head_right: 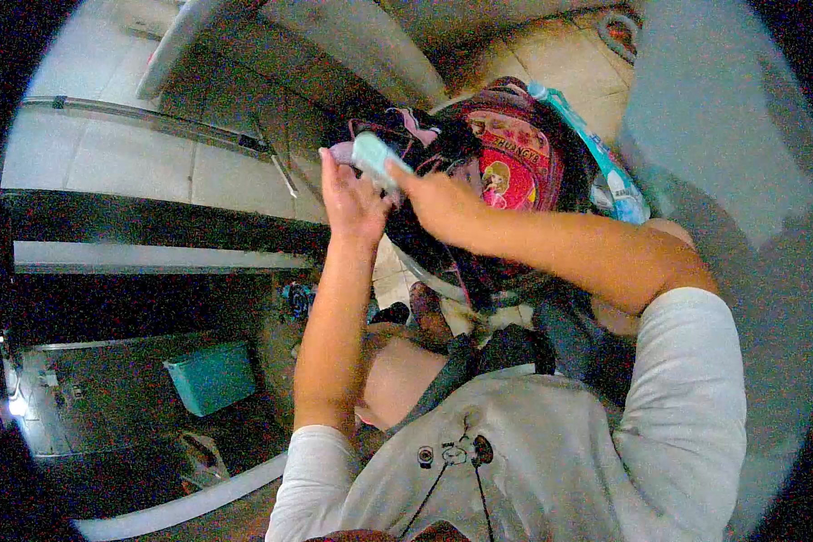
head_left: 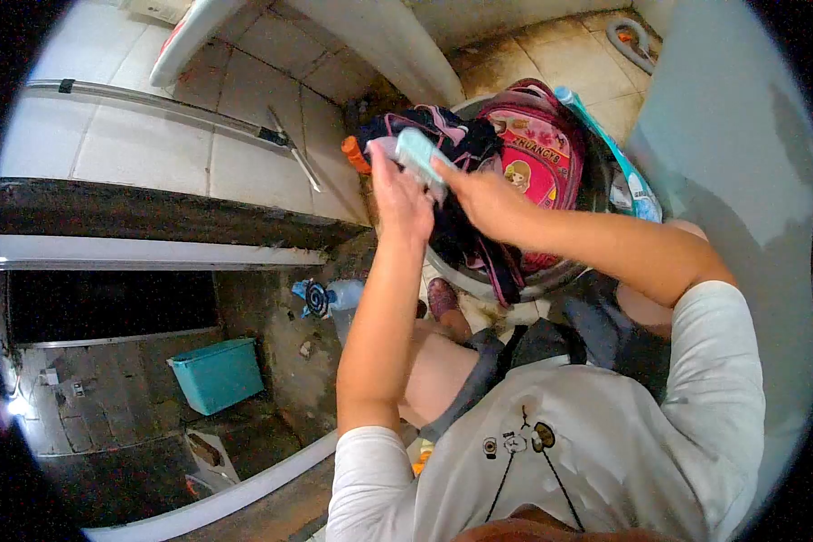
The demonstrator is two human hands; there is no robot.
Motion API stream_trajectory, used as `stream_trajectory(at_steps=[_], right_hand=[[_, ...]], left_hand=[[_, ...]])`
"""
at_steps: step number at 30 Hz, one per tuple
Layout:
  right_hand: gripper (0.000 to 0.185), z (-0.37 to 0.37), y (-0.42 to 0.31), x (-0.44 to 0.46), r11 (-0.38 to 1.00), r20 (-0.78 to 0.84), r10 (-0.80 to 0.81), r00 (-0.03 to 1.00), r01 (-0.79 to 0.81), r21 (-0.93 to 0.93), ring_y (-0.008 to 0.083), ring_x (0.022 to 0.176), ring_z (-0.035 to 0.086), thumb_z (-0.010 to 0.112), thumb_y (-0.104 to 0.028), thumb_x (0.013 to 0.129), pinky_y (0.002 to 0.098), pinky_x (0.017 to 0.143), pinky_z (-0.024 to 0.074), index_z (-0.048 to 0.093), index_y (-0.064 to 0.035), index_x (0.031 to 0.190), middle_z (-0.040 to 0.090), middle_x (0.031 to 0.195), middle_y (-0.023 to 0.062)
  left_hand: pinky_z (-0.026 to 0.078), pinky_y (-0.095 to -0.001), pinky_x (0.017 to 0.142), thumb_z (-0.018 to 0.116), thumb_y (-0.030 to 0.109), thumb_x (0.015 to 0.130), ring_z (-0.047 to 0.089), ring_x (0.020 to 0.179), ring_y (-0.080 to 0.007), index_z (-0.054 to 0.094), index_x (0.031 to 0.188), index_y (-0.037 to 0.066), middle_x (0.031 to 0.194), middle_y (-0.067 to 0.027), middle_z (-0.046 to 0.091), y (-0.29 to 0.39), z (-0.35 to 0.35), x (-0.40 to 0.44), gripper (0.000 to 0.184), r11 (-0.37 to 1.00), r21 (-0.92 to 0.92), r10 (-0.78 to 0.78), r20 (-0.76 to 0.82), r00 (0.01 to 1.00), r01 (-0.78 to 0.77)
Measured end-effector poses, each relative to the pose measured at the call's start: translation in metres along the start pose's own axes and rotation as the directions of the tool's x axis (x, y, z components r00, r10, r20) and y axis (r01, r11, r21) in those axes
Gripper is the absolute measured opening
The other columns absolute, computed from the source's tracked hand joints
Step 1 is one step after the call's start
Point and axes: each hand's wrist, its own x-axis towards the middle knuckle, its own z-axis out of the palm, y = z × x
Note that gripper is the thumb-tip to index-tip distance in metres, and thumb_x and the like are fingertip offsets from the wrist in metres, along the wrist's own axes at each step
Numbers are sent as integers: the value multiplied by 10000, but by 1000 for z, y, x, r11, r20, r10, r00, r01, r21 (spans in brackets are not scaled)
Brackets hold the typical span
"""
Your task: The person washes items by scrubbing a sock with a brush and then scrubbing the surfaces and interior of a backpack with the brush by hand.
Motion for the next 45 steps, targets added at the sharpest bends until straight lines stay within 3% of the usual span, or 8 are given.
stream_trajectory(at_steps=[8, 15, 21, 23, 29, 33, 38, 45], right_hand=[[520, 8, -1, -29, 998, 144, -38, 989, 31, 48, 391, 637, 553, 390, -66, 823, 463, 588, 433, 301, -189, 1320, 540, 695, 247], [451, -15, 13, -6, 982, -232, 12, 973, 32, 188, 380, 658, 563, 412, -94, 862, 386, 607, 444, 345, -191, 1297, 519, 758, 275], [449, -30, -12, -11, 929, 7, 247, 969, -239, 281, 336, 822, 575, 407, -71, 862, 331, 730, 433, 355, -169, 1297, 542, 932, 259], [428, -38, 0, 3, 895, -47, 244, 969, -207, 396, 314, 977, 546, 399, -82, 868, 315, 826, 406, 344, -82, 1292, 502, 1126, 238], [434, -24, 14, 0, 941, -225, 161, 961, -80, 330, 309, 872, 576, 402, -93, 872, 342, 784, 428, 335, -111, 1300, 563, 1018, 225], [468, -16, -9, -19, 853, -100, 161, 982, -87, 514, 99, 397, 424, 373, -100, 889, 268, 397, 391, 269, -149, 1342, 486, 620, 71], [471, -9, -17, -27, 840, -84, 130, 988, -65, 539, 88, 391, 399, 369, -108, 892, 253, 387, 375, 251, -142, 1347, 450, 596, 33], [457, -12, -10, -14, 835, -312, 51, 949, 131, 535, 204, 672, 586, 366, -101, 886, 306, 630, 461, 281, -115, 1335, 593, 959, 158]], left_hand=[[385, -423, 825, 409, 525, 841, 461, 967, -255, 399, 1138, 153, 1037, -73, 476, 16, -41, 21, 476, 968, -248, 28, -7, 1000, -29], [475, -345, 689, 500, 98, 817, 534, 955, -251, 371, 1139, 111, 1021, -104, 532, 0, -34, 26, 347, 981, 194, 9, -6, 1000, -8], [454, -345, 760, 534, 44, 807, 555, 907, -211, 451, 1086, -4, 999, -100, 556, 5, -17, 14, 295, 897, 419, -155, -5, 988, 142], [458, -305, 716, 572, 78, 796, 574, 833, -182, 558, 971, -23, 903, -91, 603, 7, -25, 17, 202, 825, 511, -340, 106, 934, 243], [451, -301, 665, 653, 222, 733, 587, 736, -196, 582, 855, -73, 812, -123, 624, 7, -21, 11, 328, 318, 928, -25, 212, 977, -193], [453, -326, 666, 648, 241, 713, 591, 733, -234, 542, 826, -84, 783, -185, 605, 1, -30, 28, 359, 84, 978, 278, 163, 947, -193], [463, -303, 645, 569, 102, 756, 588, 729, -200, 557, 890, -26, 826, -110, 610, 2, -18, 21, 186, 901, 425, 91, 10, 996, -87], [486, -382, 749, 493, 143, 831, 602, 775, -279, 502, 1025, -27, 856, -153, 604, 3, -13, 10, 258, 889, 231, -439, 187, 879, 395]])
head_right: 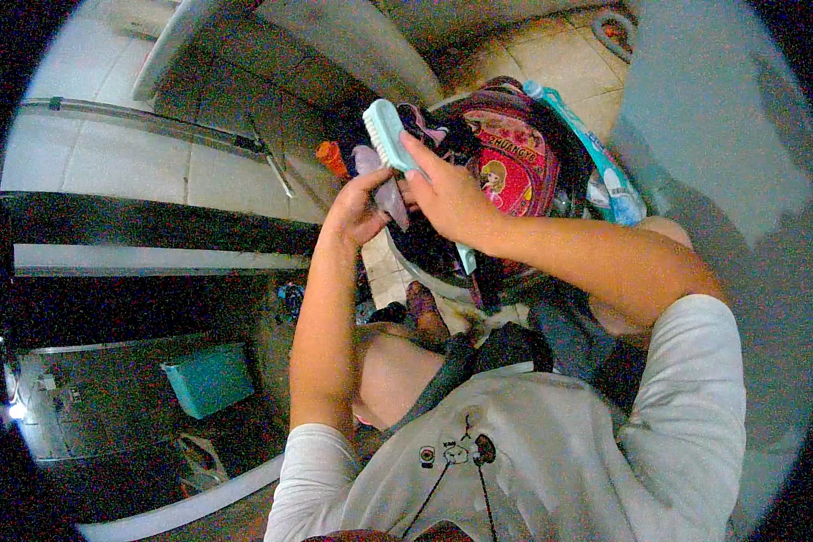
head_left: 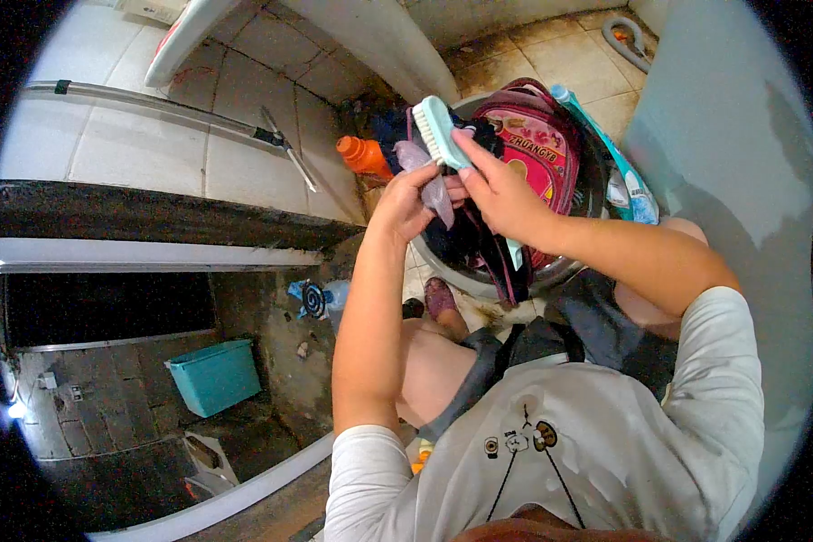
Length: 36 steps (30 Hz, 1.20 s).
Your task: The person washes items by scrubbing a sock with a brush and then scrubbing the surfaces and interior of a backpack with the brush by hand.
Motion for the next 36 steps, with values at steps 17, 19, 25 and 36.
stream_trajectory(at_steps=[17, 19, 25, 36], right_hand=[[557, 14, 15, -13, 934, 213, 36, 976, 42, -354, 411, 700, 552, 428, -76, 842, 461, 615, 432, 211, -173, 1346, 550, 773, 255], [569, 12, 2, -21, 925, 254, 113, 960, -8, -380, 407, 658, 549, 427, -67, 835, 469, 594, 430, 204, -166, 1349, 548, 712, 236], [535, 12, 16, 0, 923, 202, 7, 979, 71, -378, 413, 644, 549, 392, -69, 838, 467, 590, 435, 225, -142, 1342, 545, 722, 262], [577, 5, 19, -7, 869, 203, 22, 979, 82, -489, 389, 602, 554, 422, -91, 822, 475, 572, 445, 212, -183, 1351, 554, 704, 223]], left_hand=[[415, -512, 823, 376, 398, 865, 522, 938, -379, 460, 1049, 43, 1012, -188, 533, -6, 6, 10, 408, 922, -259, 258, -147, 955, -289], [415, -478, 829, 358, 391, 878, 524, 918, -350, 453, 1055, 25, 992, -179, 535, 2, -3, 6, 418, 909, -298, 257, -154, 954, -293], [307, -483, 947, 297, 417, 888, 444, 1085, -332, 437, 1134, 33, 1156, -168, 485, -4, 2, 13, 477, 878, -286, 340, -196, 920, -385], [319, -528, 925, 298, 409, 886, 440, 1058, -404, 468, 980, 80, 1123, -220, 487, -10, 11, 13, 381, 842, -308, 401, -195, 895, -444]])
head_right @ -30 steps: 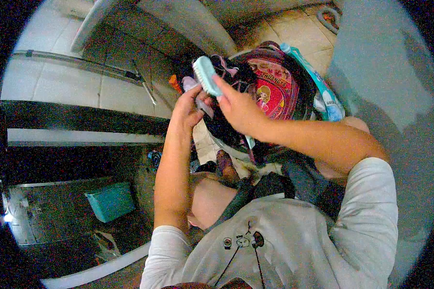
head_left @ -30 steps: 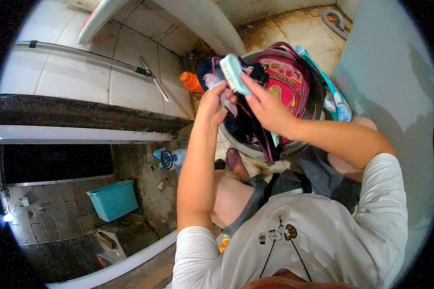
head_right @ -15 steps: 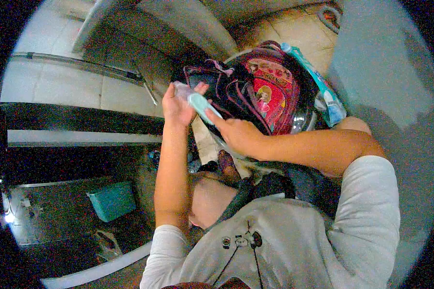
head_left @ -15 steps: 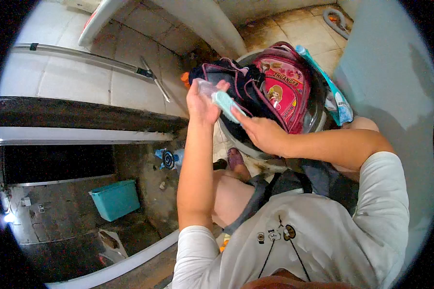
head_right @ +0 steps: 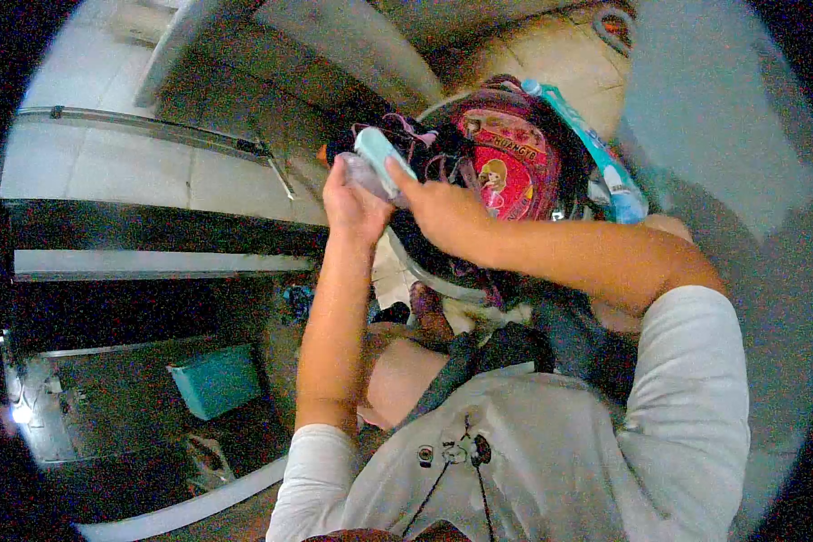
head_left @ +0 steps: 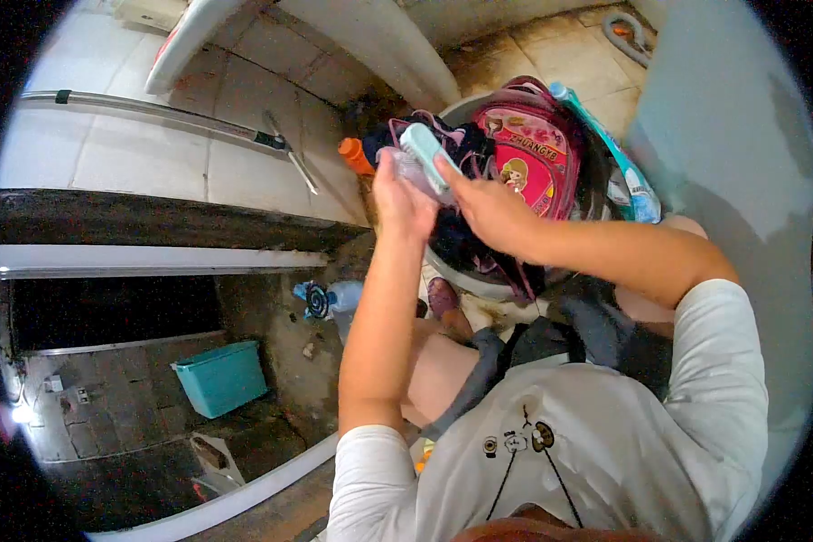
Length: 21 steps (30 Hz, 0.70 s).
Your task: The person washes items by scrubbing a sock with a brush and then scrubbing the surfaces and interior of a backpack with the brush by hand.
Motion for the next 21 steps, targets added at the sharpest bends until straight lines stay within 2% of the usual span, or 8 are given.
stream_trajectory(at_steps=[4, 6, 7, 10, 12, 16, 18, 21], right_hand=[[588, 7, -18, -32, 994, 300, -22, 954, 52, -94, 367, 586, 559, 439, -98, 809, 466, 529, 457, 219, -183, 1348, 541, 665, 214], [574, 2, -10, -11, 987, 179, -42, 983, 69, -148, 369, 604, 561, 441, -103, 814, 473, 539, 453, 223, -160, 1343, 551, 689, 218], [568, -2, -8, -1, 995, 71, -80, 994, 84, -47, 369, 610, 560, 437, -101, 819, 468, 544, 453, 216, -136, 1341, 558, 710, 214], [581, -4, -15, -12, 995, 154, -4, 988, 20, -98, 366, 608, 559, 433, -100, 819, 460, 543, 453, 193, -137, 1347, 562, 717, 206], [615, -4, -23, -27, 995, 313, 18, 950, 14, -99, 362, 607, 565, 434, -101, 810, 467, 544, 451, 167, -161, 1361, 561, 711, 203], [596, -2, -1, 3, 999, 61, -35, 998, 37, -34, 387, 617, 559, 412, -71, 819, 470, 558, 447, 172, -161, 1357, 554, 713, 231], [601, -8, -6, -4, 999, 62, 10, 998, -7, -49, 382, 610, 561, 421, -71, 812, 466, 545, 448, 176, -152, 1355, 555, 702, 224], [598, -9, -20, -26, 990, 293, 52, 955, -12, -140, 371, 613, 563, 428, -82, 813, 471, 542, 446, 182, -150, 1353, 557, 695, 211]], left_hand=[[359, -446, 888, 312, 444, 880, 470, 993, -342, 372, 1114, 47, 1036, -207, 488, 29, -8, -5, 464, 1000, -22, -25, -275, 961, 20], [360, -437, 885, 316, 429, 889, 473, 1000, -326, 402, 1119, 53, 1042, -182, 504, 18, -19, 2, 449, 999, -10, 42, -105, 994, -44], [354, -498, 901, 323, 409, 884, 475, 991, -396, 481, 1022, 70, 1042, -200, 524, 12, -12, 5, 399, 999, -20, 34, -76, 996, -36], [350, -505, 905, 304, 402, 889, 467, 1008, -394, 458, 1037, 44, 1073, -207, 505, 18, -17, 4, 417, 999, -26, 21, 4, 1000, -21], [366, -497, 873, 313, 424, 889, 481, 948, -379, 398, 1010, 89, 1042, -193, 499, 31, -18, 3, 366, 987, -159, -11, -266, 964, -32], [342, -449, 918, 338, 426, 882, 476, 1018, -317, 490, 1026, 87, 1059, -142, 520, 11, 3, -12, 398, 997, -69, 15, -34, 999, -17], [344, -447, 917, 349, 440, 875, 474, 1026, -307, 481, 1037, 74, 1068, -140, 519, 7, 9, -13, 422, 995, -83, -47, -1, 999, 47], [332, -436, 932, 348, 472, 863, 455, 1060, -281, 468, 1091, 50, 1109, -134, 510, 33, 3, -14, 495, 985, -171, -72, -276, 958, 25]])
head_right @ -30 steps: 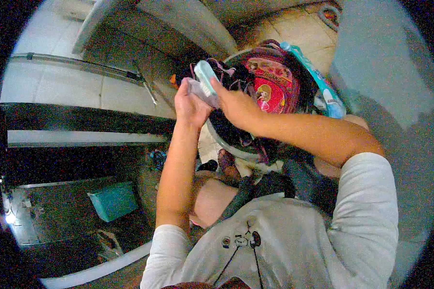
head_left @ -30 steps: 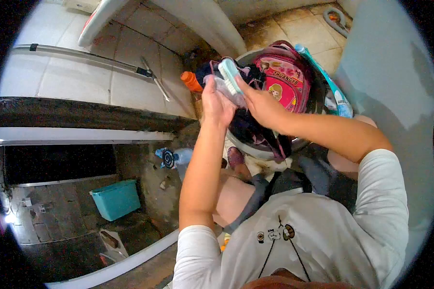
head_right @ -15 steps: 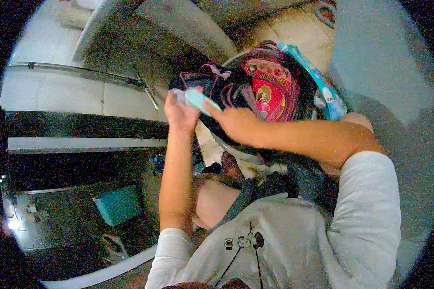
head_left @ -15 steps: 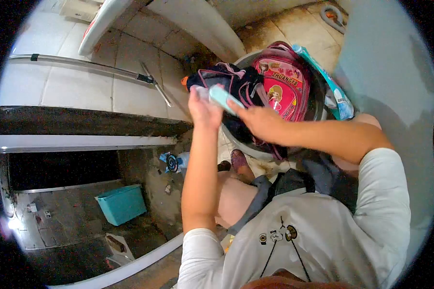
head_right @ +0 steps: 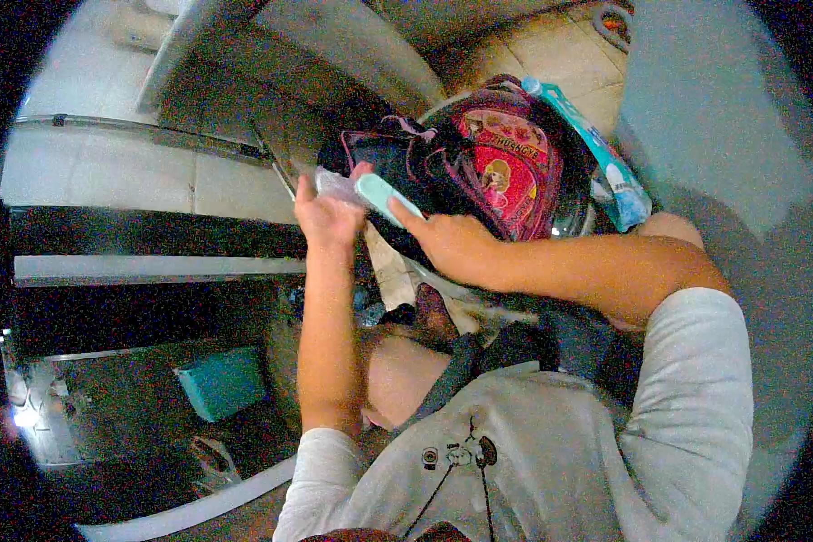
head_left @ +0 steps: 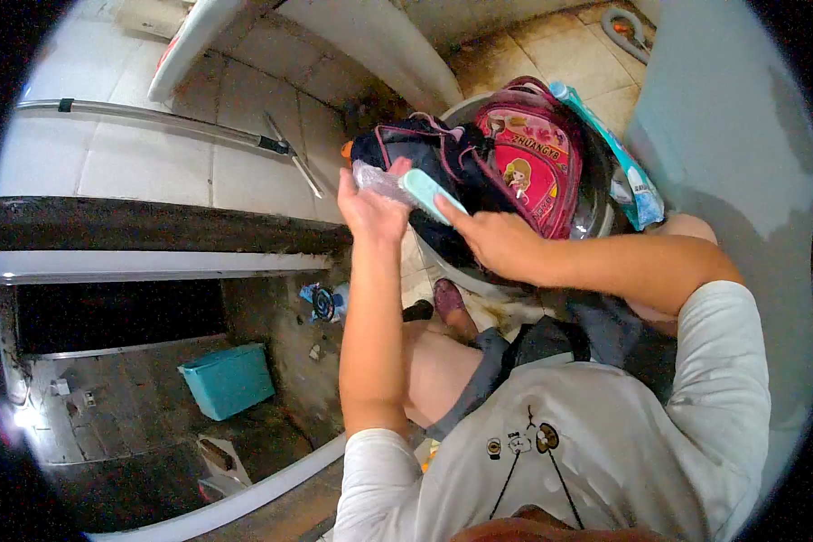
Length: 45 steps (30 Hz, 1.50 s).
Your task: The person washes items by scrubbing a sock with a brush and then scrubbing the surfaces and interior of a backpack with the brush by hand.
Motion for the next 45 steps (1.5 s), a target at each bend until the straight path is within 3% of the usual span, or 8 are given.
stream_trajectory(at_steps=[4, 9, 15, 18, 23, 31, 33, 45], right_hand=[[600, -6, 14, 30, 996, -269, -67, 961, 82, 45, 363, 595, 556, 429, -79, 802, 473, 535, 450, 199, -151, 1351, 559, 698, 201], [676, 0, 2, 0, 997, 21, -72, 997, 72, -27, 358, 593, 569, 464, -96, 775, 459, 520, 459, 152, -199, 1366, 555, 708, 201], [674, -13, 14, 23, 995, -201, -98, 975, 100, -1, 360, 597, 573, 466, -73, 763, 459, 518, 463, 167, -169, 1359, 563, 718, 199], [729, -11, 2, 6, 996, 28, -58, 998, 60, -70, 357, 588, 575, 481, -57, 745, 454, 502, 464, 126, -183, 1370, 554, 697, 198], [610, -13, 17, 29, 998, -192, -23, 981, 10, -70, 360, 602, 575, 440, -105, 802, 470, 513, 457, 189, -181, 1353, 562, 708, 191], [679, -9, 6, 10, 993, 53, -30, 998, 36, -117, 349, 597, 583, 452, -73, 765, 454, 523, 472, 162, -217, 1363, 565, 716, 196], [611, -15, 11, 22, 997, -159, -39, 987, 28, -70, 354, 599, 575, 420, -56, 792, 457, 526, 468, 201, -177, 1350, 564, 722, 202], [705, -18, 6, 11, 983, -90, -105, 990, 90, -159, 343, 573, 579, 469, -58, 755, 443, 491, 468, 155, -227, 1363, 550, 703, 188]], left_hand=[[292, -505, 946, 356, 459, 860, 434, 1074, -331, 453, 1069, 113, 1104, -130, 507, -27, -1, 2, 416, 991, 125, 5, 326, 945, -49], [306, -549, 932, 326, 493, 858, 387, 1105, -424, 292, 1184, 38, 1156, -288, 414, 3, -17, 18, 561, 995, -10, 96, 121, 988, -95], [284, -503, 968, 363, 483, 849, 404, 1082, -432, 224, 1251, 49, 1191, -286, 385, -20, -12, 19, 608, 999, 28, 19, 363, 932, -32], [225, -538, 994, 362, 510, 837, 328, 1147, -459, 179, 1267, 33, 1261, -295, 297, 4, -9, 10, 667, 997, -36, 76, 233, 969, -69], [351, -424, 909, 338, 510, 858, 482, 1004, -276, 446, 1130, 79, 1069, -130, 516, -34, 0, 5, 521, 991, 101, 49, 303, 952, -83], [332, -457, 923, 348, 557, 834, 422, 1058, -340, 341, 1188, 74, 1175, -222, 405, 0, -12, 11, 599, 997, -24, 70, 162, 984, -67], [326, -435, 927, 348, 563, 833, 447, 1038, -301, 424, 1145, 83, 1130, -165, 477, -22, -7, 10, 578, 995, 75, 31, 325, 945, -58], [285, -525, 949, 387, 579, 796, 412, 1080, -428, 422, 1147, 116, 1159, -289, 428, -12, -9, 22, 582, 991, 34, 118, 222, 968, -129]])
